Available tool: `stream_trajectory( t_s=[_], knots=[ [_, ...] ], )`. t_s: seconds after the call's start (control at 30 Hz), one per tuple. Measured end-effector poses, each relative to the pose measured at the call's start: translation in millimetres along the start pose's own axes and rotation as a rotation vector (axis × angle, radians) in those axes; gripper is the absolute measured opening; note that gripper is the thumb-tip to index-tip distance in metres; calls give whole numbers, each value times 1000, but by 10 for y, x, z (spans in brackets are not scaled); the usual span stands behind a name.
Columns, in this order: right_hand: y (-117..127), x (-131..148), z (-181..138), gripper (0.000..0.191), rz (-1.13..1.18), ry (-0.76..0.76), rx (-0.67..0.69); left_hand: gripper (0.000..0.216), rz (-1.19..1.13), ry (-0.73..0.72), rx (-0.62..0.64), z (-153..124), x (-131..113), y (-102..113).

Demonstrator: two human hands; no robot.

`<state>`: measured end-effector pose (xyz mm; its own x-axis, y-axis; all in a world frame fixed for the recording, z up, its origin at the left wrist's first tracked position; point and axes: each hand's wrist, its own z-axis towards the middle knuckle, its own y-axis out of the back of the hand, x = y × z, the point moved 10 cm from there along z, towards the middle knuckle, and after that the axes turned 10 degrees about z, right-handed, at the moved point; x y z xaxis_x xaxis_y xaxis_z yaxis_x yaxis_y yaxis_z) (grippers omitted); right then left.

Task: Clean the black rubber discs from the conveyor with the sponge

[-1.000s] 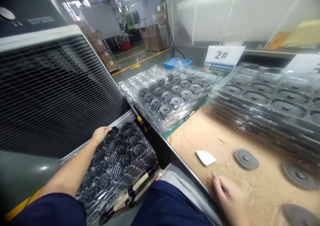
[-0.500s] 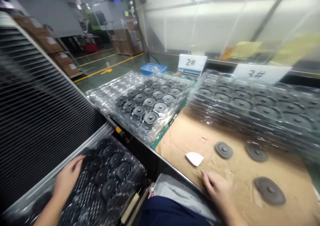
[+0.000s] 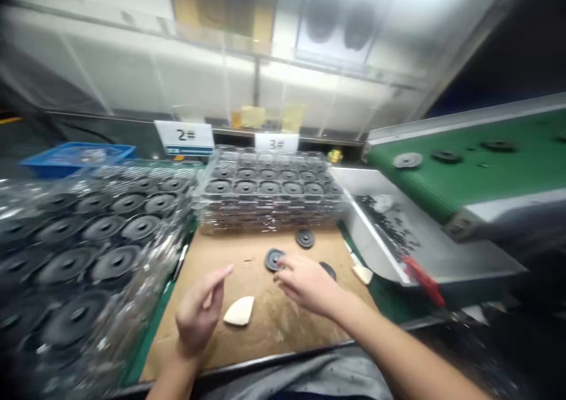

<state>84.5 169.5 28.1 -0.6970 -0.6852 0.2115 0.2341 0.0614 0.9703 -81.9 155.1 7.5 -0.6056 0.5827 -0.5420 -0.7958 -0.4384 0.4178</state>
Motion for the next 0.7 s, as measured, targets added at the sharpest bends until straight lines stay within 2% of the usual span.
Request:
stream_trajectory(
  t_s=[0.07, 0.13, 0.27, 0.37, 0.43, 0.53, 0.63, 0.7],
  knots=[
    [447, -400, 67, 20, -106, -85, -14, 36, -102, 120, -13, 304, 191, -219],
    [913, -894, 112, 22, -216, -199, -37, 35, -189, 256, 12, 434, 380, -400],
    [1842, -1965, 29, 27, -439, -523, -149, 34, -257, 510, 92, 295, 690, -578],
    [2384, -2547, -239, 37, -583, -796, -298, 34, -265, 650, 140, 152, 857, -631],
    [2552, -2769, -460, 39, -631, -946, -378, 35, -266, 721, 183, 115, 948, -693],
    [2524, -2934, -695, 36, -622, -1067, -424, 38, -273, 793, 255, 100, 1058, -825],
    [2429, -2965, -712, 32, -578, -1058, -425, 44, -283, 845, 308, 57, 1148, -940],
    [2468, -2910, -598, 30, -545, -999, -423, 47, -291, 872, 333, 12, 1188, -989]
  ],
)
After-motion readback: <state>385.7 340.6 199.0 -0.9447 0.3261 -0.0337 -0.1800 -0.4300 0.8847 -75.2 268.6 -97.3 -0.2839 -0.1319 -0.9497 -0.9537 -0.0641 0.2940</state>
